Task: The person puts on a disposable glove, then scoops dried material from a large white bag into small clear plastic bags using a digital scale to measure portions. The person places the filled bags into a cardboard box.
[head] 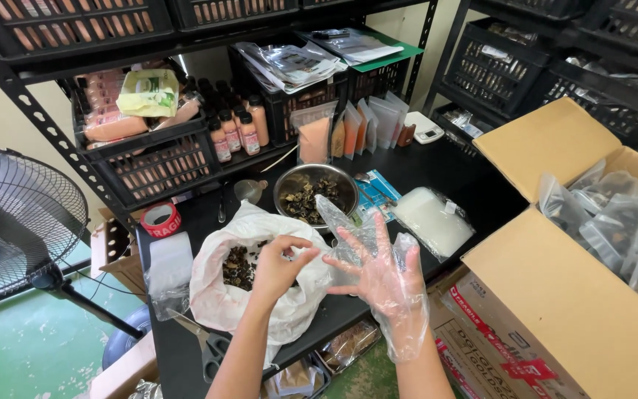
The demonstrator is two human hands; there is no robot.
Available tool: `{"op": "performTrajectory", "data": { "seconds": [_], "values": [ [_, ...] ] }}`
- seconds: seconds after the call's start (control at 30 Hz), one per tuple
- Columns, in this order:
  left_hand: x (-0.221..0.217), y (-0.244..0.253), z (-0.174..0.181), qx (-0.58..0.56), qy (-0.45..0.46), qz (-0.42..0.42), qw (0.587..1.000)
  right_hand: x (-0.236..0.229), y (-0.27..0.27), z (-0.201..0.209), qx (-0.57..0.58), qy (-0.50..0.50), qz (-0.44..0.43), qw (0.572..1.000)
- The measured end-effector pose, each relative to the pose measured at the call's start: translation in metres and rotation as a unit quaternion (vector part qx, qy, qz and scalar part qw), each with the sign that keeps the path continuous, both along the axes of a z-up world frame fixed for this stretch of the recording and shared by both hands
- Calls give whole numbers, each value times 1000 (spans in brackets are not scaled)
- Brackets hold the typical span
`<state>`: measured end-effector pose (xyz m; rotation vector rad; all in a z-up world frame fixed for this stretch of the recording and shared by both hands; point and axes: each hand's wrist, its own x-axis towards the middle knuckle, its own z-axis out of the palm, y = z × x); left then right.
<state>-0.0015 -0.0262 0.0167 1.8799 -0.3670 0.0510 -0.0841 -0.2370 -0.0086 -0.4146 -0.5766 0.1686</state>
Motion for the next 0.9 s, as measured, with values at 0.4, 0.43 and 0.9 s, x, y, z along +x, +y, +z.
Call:
{"op": "performTrajectory", "data": {
  "seconds": [0.4,0.43,0.9],
  "values": [
    [5,-8,-20,36,87,33,995,1,-7,-2,-19,-6,-3,1000],
    [7,-10,-26,35,86,34,995,1,-8,-3,-19,-6,-2,1000],
    [-1,-46,-15,-133,117,-53,983,4,-43,-12,-38,8,11,999]
  ]
}}
